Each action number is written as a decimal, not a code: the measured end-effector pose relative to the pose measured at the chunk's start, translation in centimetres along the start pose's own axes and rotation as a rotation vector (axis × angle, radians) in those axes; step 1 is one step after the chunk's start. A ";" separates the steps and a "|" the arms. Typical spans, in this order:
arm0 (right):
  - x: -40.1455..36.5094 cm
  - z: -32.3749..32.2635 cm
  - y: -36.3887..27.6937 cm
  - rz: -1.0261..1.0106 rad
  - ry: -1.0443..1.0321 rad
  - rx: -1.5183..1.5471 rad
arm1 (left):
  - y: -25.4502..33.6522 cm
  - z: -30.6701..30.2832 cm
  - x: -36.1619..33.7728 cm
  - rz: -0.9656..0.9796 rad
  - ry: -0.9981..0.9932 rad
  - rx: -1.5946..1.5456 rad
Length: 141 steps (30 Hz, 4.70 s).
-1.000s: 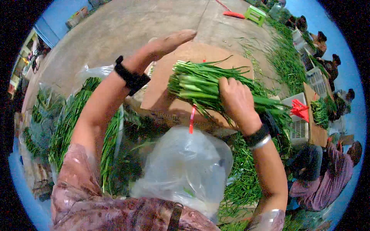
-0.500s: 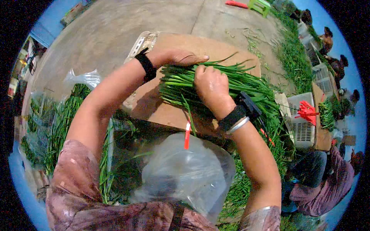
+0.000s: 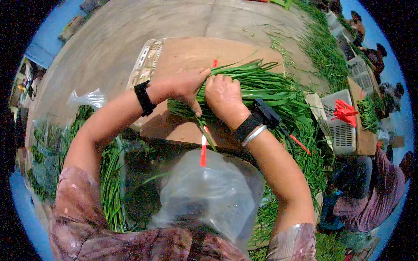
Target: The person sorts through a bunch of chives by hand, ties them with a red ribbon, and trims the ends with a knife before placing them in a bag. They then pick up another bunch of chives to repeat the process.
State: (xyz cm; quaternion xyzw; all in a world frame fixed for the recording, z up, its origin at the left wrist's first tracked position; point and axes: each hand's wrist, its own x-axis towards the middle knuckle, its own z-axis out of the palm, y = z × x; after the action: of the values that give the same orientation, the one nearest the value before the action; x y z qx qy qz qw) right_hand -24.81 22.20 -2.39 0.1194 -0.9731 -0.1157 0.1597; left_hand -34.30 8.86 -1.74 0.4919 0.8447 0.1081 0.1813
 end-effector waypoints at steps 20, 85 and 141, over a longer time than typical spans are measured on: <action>4.2 4.4 5.4 -0.051 -0.348 0.835 | -1.2 0.7 0.3 0.214 0.145 -0.070; -0.7 -0.6 0.3 -0.032 0.026 0.446 | 0.6 2.2 -1.3 0.078 0.166 0.080; 1.4 0.0 3.3 -0.191 -0.282 0.619 | 4.8 1.3 -5.2 -0.186 0.252 0.547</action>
State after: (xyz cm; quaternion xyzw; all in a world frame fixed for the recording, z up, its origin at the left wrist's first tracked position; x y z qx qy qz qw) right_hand -26.73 24.97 -1.15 0.2353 -0.9590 0.1550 -0.0317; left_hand -27.64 6.74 -0.16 0.4257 0.8996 -0.0802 -0.0547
